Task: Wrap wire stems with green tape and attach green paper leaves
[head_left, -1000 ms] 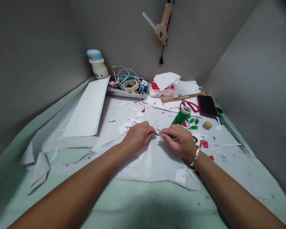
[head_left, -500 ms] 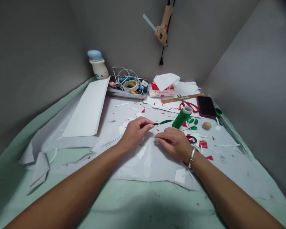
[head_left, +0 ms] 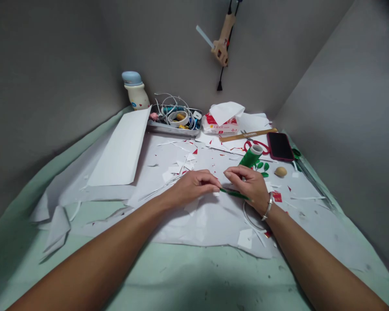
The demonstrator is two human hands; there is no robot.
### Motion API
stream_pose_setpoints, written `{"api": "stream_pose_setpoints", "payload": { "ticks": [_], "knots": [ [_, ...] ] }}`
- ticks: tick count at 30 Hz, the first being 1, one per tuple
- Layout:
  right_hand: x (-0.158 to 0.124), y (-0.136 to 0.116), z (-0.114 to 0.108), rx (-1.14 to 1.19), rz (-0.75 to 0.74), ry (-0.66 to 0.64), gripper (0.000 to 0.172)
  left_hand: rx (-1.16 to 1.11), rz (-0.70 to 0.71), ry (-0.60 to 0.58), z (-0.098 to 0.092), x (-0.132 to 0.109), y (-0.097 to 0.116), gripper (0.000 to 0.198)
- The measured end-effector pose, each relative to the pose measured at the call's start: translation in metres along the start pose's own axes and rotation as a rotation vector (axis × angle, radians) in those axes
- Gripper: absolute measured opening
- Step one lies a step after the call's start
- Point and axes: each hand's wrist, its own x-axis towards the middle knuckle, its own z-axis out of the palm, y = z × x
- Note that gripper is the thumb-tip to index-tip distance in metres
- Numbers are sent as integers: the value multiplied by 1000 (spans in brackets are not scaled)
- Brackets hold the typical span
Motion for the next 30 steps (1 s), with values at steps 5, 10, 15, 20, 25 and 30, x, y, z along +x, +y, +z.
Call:
{"api": "stream_pose_setpoints", "payload": {
  "ticks": [5,10,15,20,25,30],
  "knots": [
    [-7,-5,9,-120,-170,-164,14,-137,-128,268,-3,3,-4,20],
    [-11,-15,11,-283,-374,-203,17,152,-93,382,-4,5,-8,14],
    [-9,-17,3,-290,-334,-90,17,473,-19,231,1,4,-7,17],
    [-3,-10,-1,-56,-128,-20,15,376,26,7,3,2,-8,15],
    [0,0,-1,27,36,-16,17,145,22,-74,0,2,-8,16],
    [0,3,2,-43,73,8,20,122,-59,-37,1,2,-5,16]
  ]
}}
